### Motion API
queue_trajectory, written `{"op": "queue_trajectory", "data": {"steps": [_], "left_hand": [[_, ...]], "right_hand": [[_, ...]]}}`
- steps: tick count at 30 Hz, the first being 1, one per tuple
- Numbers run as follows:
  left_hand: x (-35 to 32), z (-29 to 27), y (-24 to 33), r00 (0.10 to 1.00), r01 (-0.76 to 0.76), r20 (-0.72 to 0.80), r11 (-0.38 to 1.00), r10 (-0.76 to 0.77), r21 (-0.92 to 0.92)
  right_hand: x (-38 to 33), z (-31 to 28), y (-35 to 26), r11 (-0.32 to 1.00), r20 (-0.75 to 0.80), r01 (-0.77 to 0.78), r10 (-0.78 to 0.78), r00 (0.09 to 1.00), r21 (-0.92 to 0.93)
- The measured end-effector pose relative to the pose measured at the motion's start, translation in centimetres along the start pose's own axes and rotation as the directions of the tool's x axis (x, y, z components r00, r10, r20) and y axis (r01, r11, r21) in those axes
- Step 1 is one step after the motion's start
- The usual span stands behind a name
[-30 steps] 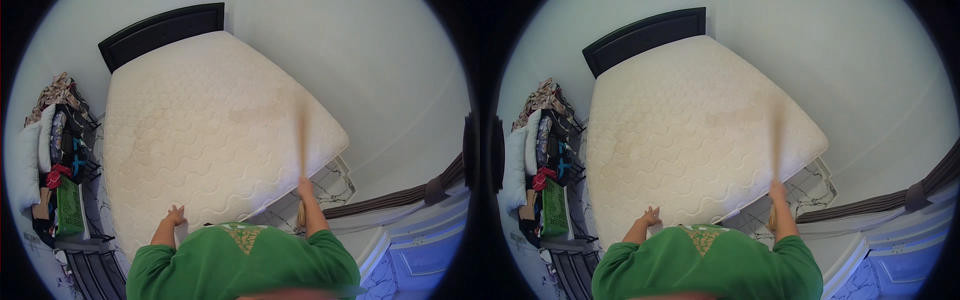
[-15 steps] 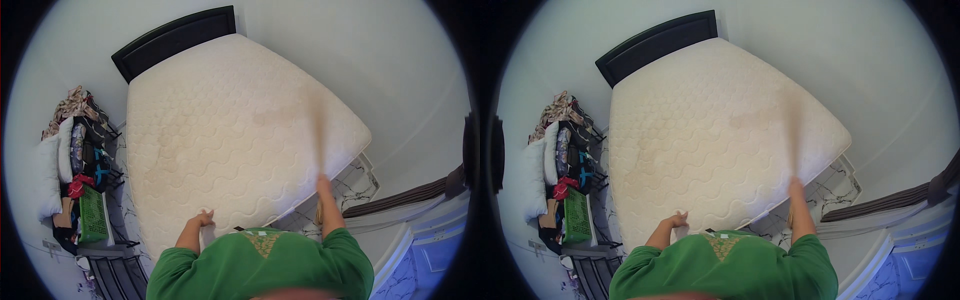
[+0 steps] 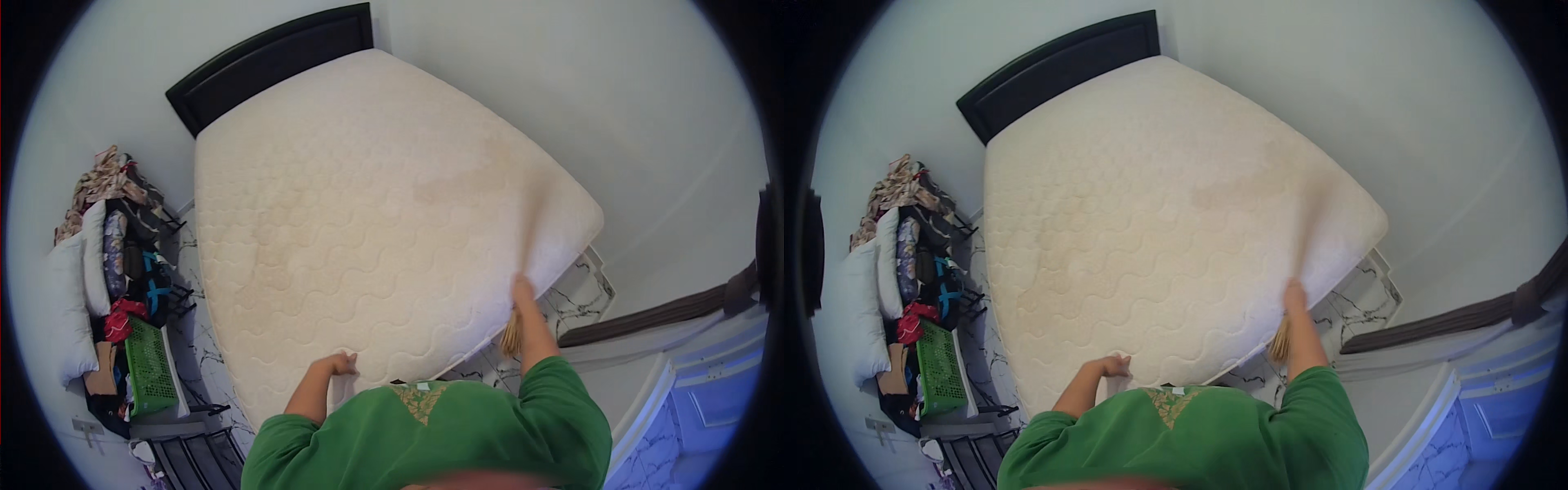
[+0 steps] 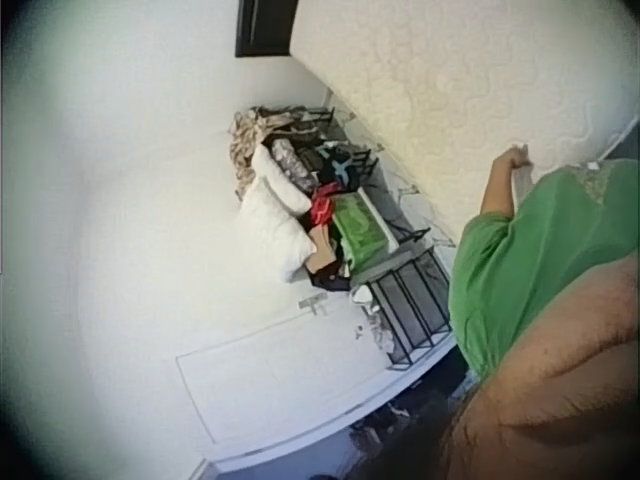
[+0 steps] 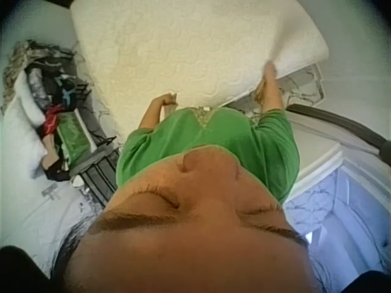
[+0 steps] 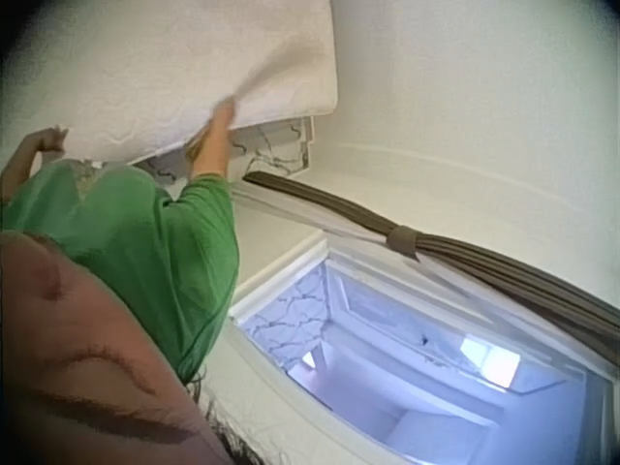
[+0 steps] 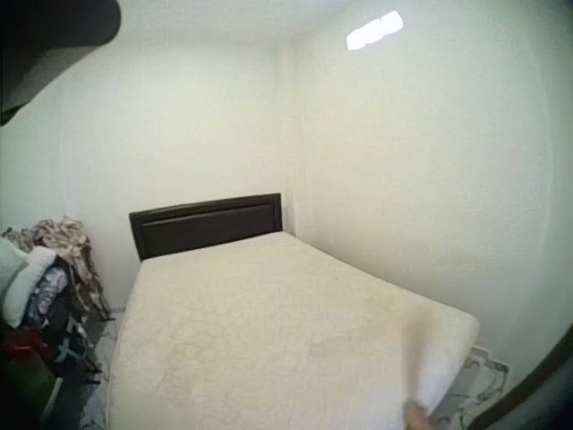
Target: Cleaning a mattress using a stick broom and removing bedding.
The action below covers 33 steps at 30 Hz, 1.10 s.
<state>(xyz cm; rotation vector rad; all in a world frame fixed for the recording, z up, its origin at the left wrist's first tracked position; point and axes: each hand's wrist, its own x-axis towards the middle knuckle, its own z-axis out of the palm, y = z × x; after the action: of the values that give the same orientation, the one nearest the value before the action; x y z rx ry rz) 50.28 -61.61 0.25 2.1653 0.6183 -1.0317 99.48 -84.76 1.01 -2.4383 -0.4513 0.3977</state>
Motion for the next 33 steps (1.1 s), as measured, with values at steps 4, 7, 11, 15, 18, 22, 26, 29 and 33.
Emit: {"op": "queue_trajectory", "data": {"steps": [4,7,11,15,18,22,26,29,33], "left_hand": [[1.2,-3.3,0.4,0.973,0.124,0.219,0.966,-0.074,-0.226],[2.5,-2.9,0.3,0.967,0.195,0.201,0.962,-0.156,-0.190],[0.4,-4.2,3.2,0.972,0.220,0.102,0.974,-0.213,-0.062],[1.2,-2.2,2.1,0.958,0.280,0.134,0.923,-0.252,-0.263],[1.5,-3.6,4.3,0.897,0.442,0.171,0.847,-0.408,-0.297],[1.4,-4.5,9.6,0.804,0.595,0.176,0.777,-0.568,-0.206],[5.1,-1.8,10.4,0.832,0.555,0.129,0.817,-0.540,-0.159],[5.5,-3.3,19.4,0.640,0.710,-0.120,0.644,-0.759,-0.286],[9.7,-3.9,22.1,0.709,0.691,-0.058,0.709,-0.703,-0.142]], "right_hand": [[-14.6,-2.5,-15.2,0.590,0.696,0.692,-0.283,0.660,-0.417],[-10.1,-4.4,-6.0,0.571,0.696,0.635,-0.146,0.702,-0.520],[-2.4,-10.9,7.4,0.919,-0.067,-0.215,0.204,0.977,-0.331],[-4.7,-13.2,-3.2,0.982,-0.046,-0.190,0.190,0.981,0.005],[-7.7,-12.1,-5.8,0.855,0.361,0.332,-0.186,0.914,-0.399],[-6.0,-15.3,-0.5,0.669,0.646,0.537,-0.111,0.755,-0.513],[2.6,-20.3,14.3,0.891,-0.086,-0.230,0.213,0.973,-0.392],[7.7,-20.4,16.9,0.951,-0.243,-0.276,0.302,0.922,0.137],[0.9,-20.2,5.4,0.919,0.178,0.222,-0.171,0.969,-0.326]]}}
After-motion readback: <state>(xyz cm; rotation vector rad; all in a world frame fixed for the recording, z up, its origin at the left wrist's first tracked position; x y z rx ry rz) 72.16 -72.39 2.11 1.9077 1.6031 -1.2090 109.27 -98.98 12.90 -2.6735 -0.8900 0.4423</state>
